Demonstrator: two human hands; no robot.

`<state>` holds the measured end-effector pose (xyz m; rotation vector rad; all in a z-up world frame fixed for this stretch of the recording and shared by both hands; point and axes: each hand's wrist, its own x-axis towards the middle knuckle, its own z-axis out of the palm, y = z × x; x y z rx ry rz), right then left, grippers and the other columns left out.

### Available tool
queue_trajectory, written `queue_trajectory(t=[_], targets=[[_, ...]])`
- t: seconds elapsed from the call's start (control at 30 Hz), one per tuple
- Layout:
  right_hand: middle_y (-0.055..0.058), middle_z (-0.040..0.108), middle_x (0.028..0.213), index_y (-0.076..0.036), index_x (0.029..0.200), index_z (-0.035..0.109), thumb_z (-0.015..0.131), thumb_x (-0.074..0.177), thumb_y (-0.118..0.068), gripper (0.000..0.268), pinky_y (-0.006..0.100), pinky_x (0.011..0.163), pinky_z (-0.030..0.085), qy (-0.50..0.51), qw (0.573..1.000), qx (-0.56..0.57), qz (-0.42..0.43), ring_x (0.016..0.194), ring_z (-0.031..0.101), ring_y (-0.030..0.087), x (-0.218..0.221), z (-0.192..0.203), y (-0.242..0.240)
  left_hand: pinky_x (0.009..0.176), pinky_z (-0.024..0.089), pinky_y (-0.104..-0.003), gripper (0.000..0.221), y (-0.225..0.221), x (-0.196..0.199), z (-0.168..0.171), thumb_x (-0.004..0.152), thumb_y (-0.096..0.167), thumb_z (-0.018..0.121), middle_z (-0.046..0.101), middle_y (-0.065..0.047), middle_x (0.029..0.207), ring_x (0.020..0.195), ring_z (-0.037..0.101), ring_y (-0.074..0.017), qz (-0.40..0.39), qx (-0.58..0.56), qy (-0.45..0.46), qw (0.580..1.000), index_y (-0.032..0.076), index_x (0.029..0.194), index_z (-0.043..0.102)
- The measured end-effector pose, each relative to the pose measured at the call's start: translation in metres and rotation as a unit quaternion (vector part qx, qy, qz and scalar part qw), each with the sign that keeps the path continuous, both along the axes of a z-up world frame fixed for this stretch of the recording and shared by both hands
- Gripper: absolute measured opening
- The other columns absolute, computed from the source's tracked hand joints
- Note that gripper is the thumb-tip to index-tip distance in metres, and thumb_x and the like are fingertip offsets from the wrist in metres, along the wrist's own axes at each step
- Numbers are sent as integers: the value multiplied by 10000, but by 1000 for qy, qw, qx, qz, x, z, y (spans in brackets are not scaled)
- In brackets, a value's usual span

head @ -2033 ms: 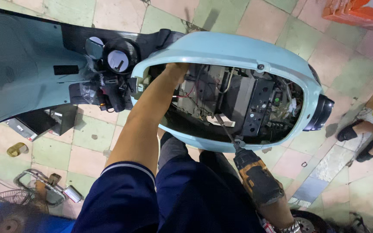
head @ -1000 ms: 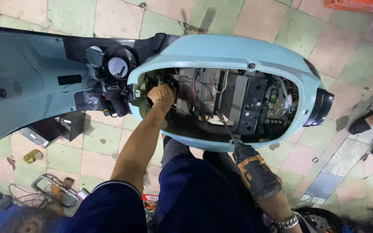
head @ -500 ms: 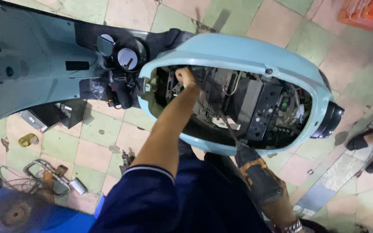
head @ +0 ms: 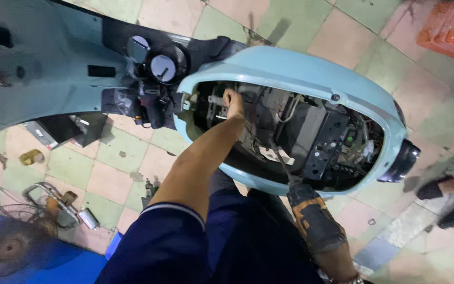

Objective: The person uses a power screwdriver to remove screws from the rear bodywork and license plate area of a scooter, lifts off the rear body panel, and then works by hand inside the exposed engine compartment area to manipulate wires and components.

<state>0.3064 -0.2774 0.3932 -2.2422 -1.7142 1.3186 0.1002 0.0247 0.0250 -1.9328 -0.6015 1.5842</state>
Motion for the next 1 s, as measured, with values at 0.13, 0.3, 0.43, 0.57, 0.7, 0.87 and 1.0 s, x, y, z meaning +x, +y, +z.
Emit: queue_trajectory(t=[0.13,0.3,0.43,0.57,0.7,0.87,1.0], targets=[[164,748,1044,-32,1061,708,672,745,-117,329,476,917,518,-26,969,191,157,982,705,366,0,22,21,495,255,-407,187,-27,-33,0,849,301,683,430,-40,645,576,407,-222,113,-91,-226,963,146,755,641],[106,779,1068,-58,1108,724,663,831,-80,285,378,928,576,86,991,98,-18,1009,747,283,-10,42,45,557,243,-415,426,-27,-60,3,999,510,559,473,24,670,639,450,-207,153,-143,-350,913,185,780,727],[129,784,1073,-44,1101,725,711,779,-79,324,400,915,559,85,994,30,-58,1012,744,295,-4,39,57,558,250,-422,485,-13,-43,7,985,592,508,496,41,693,626,458,-199,170,-156,-317,920,209,795,738],[101,819,1051,-58,1075,759,719,801,-67,278,409,1046,497,112,991,18,-72,1044,757,239,-5,35,45,581,251,-413,378,-12,-49,16,944,563,558,497,41,688,618,459,-198,190,-164,-333,909,237,837,718],[113,811,1029,-52,1169,670,745,741,-70,435,385,881,600,134,942,-105,-289,955,780,251,-10,29,28,584,256,-416,420,-25,-47,32,994,545,518,494,48,690,611,450,-196,171,-144,-292,930,226,813,723],[158,754,1060,-53,1042,728,709,748,-95,297,446,982,514,-42,986,117,113,1043,699,346,-5,15,22,478,284,-418,166,-35,-20,30,913,270,641,487,28,649,509,397,-172,-18,-62,-104,993,144,855,733],[112,792,1057,-36,1084,735,708,798,-77,290,377,912,566,132,984,12,-121,992,763,260,-17,29,35,537,251,-418,163,-14,-3,11,890,303,660,555,-3,681,543,419,-193,145,-121,-205,960,168,861,746]])
